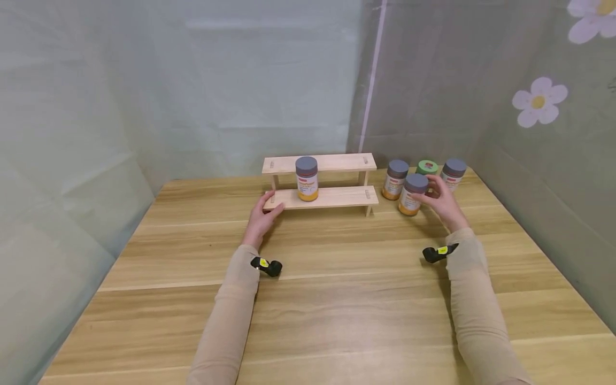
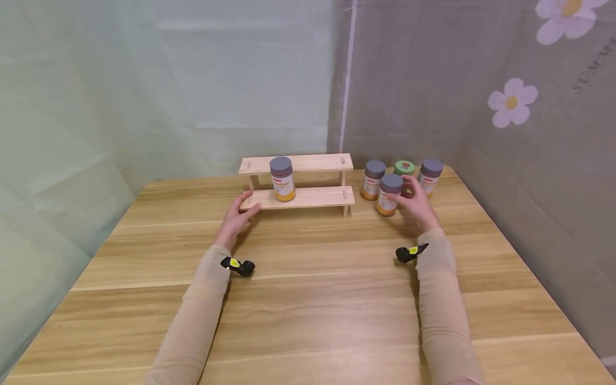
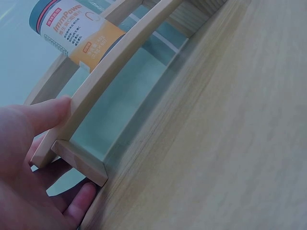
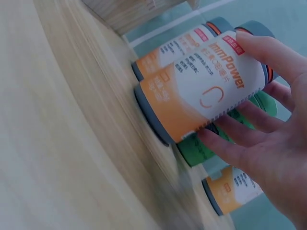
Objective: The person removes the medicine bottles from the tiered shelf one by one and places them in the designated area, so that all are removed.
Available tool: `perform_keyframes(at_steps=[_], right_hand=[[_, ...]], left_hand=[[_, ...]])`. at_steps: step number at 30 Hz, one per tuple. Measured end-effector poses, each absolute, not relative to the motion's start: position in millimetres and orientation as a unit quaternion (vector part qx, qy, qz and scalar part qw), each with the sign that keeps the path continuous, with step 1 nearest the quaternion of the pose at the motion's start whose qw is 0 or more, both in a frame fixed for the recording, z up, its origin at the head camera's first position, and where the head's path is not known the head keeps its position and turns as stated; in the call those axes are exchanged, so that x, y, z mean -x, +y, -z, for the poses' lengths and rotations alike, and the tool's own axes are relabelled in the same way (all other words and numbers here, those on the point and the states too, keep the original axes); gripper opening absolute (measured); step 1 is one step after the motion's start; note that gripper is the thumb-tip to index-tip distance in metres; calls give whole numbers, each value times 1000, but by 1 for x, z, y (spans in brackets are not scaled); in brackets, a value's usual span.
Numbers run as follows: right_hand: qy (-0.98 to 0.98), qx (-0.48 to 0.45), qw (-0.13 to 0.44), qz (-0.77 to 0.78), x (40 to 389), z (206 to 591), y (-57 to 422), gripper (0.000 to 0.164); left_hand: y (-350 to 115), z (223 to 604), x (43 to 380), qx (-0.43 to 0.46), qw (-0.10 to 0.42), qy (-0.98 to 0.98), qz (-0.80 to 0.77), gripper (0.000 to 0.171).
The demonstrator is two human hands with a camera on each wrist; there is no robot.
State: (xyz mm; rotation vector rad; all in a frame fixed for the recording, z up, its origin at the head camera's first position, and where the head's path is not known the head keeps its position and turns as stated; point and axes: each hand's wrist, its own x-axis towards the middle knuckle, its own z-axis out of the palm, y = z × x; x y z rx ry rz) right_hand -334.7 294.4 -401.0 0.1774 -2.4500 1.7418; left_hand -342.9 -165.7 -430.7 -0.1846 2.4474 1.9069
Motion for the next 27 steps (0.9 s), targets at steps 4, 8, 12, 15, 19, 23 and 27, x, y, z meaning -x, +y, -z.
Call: perform_keyframes(at_steps=[4,8,12,15,19,23,27], right_hand=[[-806,-64,49,-587,334,405,300,51],[-810,-66,39,-582,333,404,301,53],[-809,-69,36,-582,332,404,302,55],[-803,-73,34,-591,333,404,301,56],[-797,-66,24,-599,333,399,301,60],[-802,-54,22,-595,331,392,302,67],[-805,-55,32,-590,329,384,301,70]], left_hand=[[-165,430,343,62,19,786,-615,62],[-166,430,344,62,17,785,-616,62],[-166,432,344,61,17,789,-611,63],[-166,433,343,61,18,793,-606,63],[-166,434,343,60,19,793,-606,63],[-166,432,342,60,18,789,-611,62],[-165,431,342,63,21,788,-613,62]])
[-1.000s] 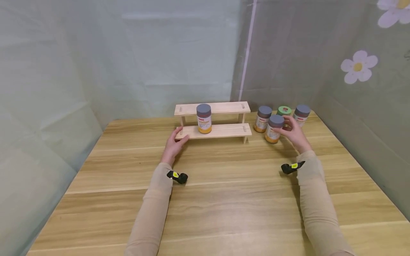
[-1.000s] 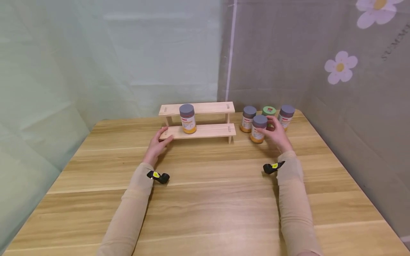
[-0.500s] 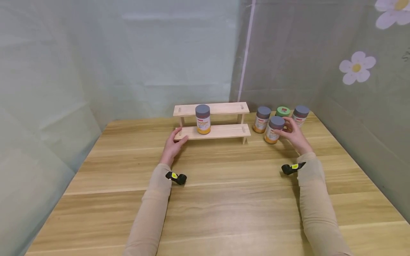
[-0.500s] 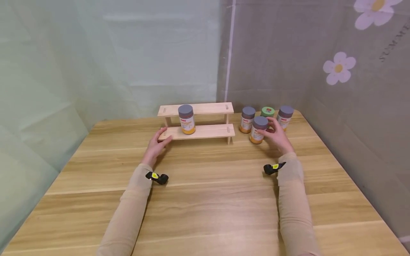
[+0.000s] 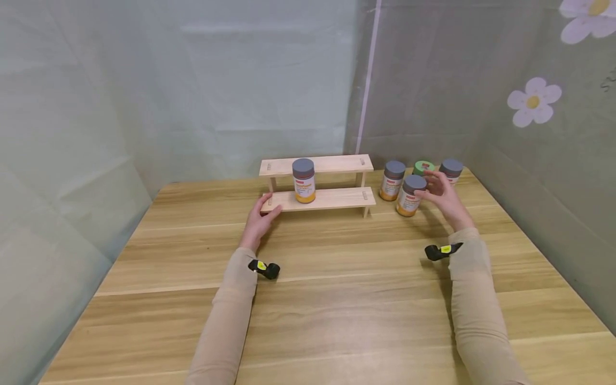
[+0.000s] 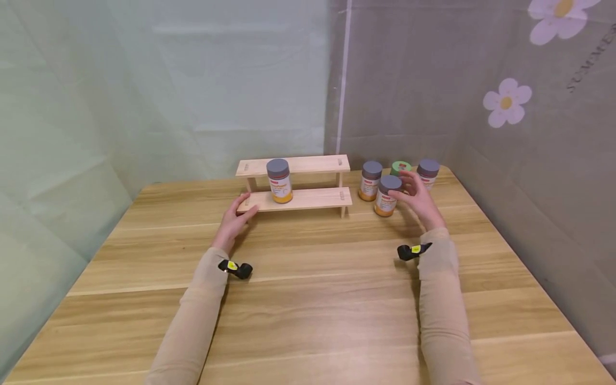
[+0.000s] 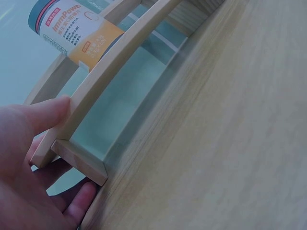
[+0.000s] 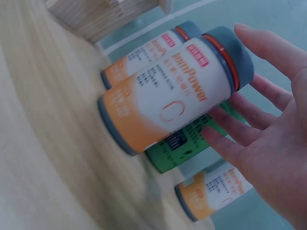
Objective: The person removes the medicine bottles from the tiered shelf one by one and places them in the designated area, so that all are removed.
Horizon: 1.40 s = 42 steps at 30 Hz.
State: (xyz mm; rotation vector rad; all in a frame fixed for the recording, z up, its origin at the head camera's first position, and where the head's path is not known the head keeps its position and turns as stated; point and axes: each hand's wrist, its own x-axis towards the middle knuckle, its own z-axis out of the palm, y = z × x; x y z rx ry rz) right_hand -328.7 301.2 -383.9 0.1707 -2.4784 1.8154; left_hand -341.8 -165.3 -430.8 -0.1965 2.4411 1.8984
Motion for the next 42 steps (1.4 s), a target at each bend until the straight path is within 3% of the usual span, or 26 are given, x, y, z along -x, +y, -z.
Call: perform_keyframes(at_steps=[15,42], right_hand=[[-779,-92,95,-612,322,354,287,63],[-788,-130,75,-598,321,346,251,62]], left_hand=[[-167,428,346,63,22,788,-612,62],[-165,431,339,56,16,794,-606,61]])
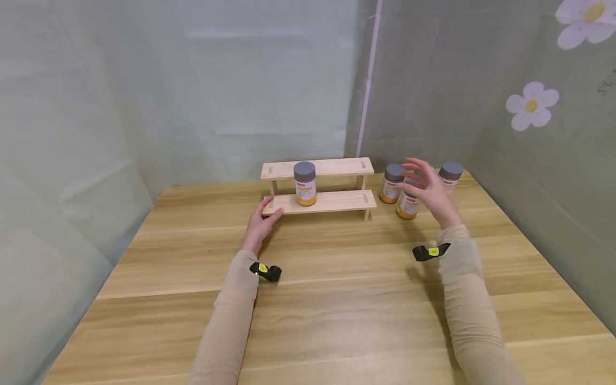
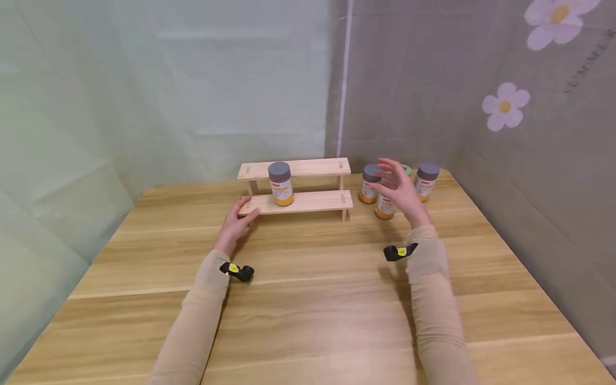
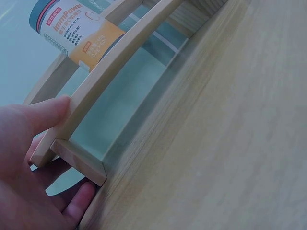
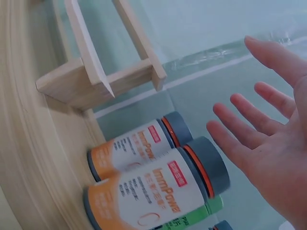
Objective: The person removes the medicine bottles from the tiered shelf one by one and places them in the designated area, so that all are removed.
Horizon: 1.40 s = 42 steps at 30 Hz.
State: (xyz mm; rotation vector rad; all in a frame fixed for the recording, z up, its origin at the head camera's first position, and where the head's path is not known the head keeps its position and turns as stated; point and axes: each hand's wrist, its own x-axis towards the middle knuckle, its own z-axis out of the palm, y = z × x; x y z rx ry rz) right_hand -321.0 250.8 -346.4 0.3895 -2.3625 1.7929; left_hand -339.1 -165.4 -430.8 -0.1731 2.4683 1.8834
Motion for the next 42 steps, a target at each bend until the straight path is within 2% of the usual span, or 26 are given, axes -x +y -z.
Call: perform_keyframes(at_steps=[8,42], right_hand=[[-787,-152,61,-594,329,352,232,57],[-786,-191,15,-588,342,361,156,58]], left_hand=[[-164,432,340,61,15,791,-609,61],[-166,431,340,59,12,788,-612,61]])
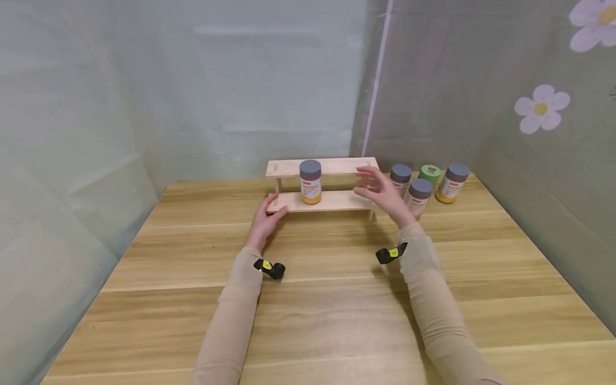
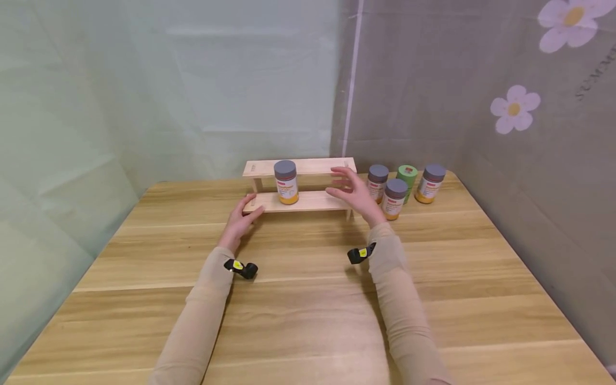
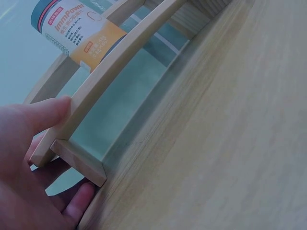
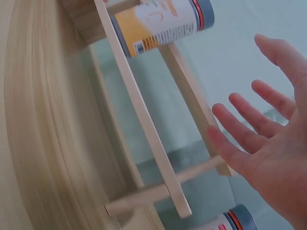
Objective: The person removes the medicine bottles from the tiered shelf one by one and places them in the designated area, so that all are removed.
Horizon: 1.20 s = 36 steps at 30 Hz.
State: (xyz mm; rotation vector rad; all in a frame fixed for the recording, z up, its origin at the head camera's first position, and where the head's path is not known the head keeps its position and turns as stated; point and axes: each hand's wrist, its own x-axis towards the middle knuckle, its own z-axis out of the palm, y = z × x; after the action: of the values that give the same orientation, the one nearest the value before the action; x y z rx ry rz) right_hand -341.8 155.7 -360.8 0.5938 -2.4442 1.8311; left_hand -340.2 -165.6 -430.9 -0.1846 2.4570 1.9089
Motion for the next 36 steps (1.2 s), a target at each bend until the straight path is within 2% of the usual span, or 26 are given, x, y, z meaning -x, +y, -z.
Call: perform_keyframes(at_steps=[9,21,36], right_hand=[[-776,-208,12,-595,346,364,138,56],[-762,-216,-20,-610,352,372,116,58],[-760,-194,-5,-620,355,374,92,58]], left_hand=[[-165,430,340,60,14,788,-612,61],[-165,431,339,55,11,786,-615,61],[-165,432,340,55,3,789,-612,60]])
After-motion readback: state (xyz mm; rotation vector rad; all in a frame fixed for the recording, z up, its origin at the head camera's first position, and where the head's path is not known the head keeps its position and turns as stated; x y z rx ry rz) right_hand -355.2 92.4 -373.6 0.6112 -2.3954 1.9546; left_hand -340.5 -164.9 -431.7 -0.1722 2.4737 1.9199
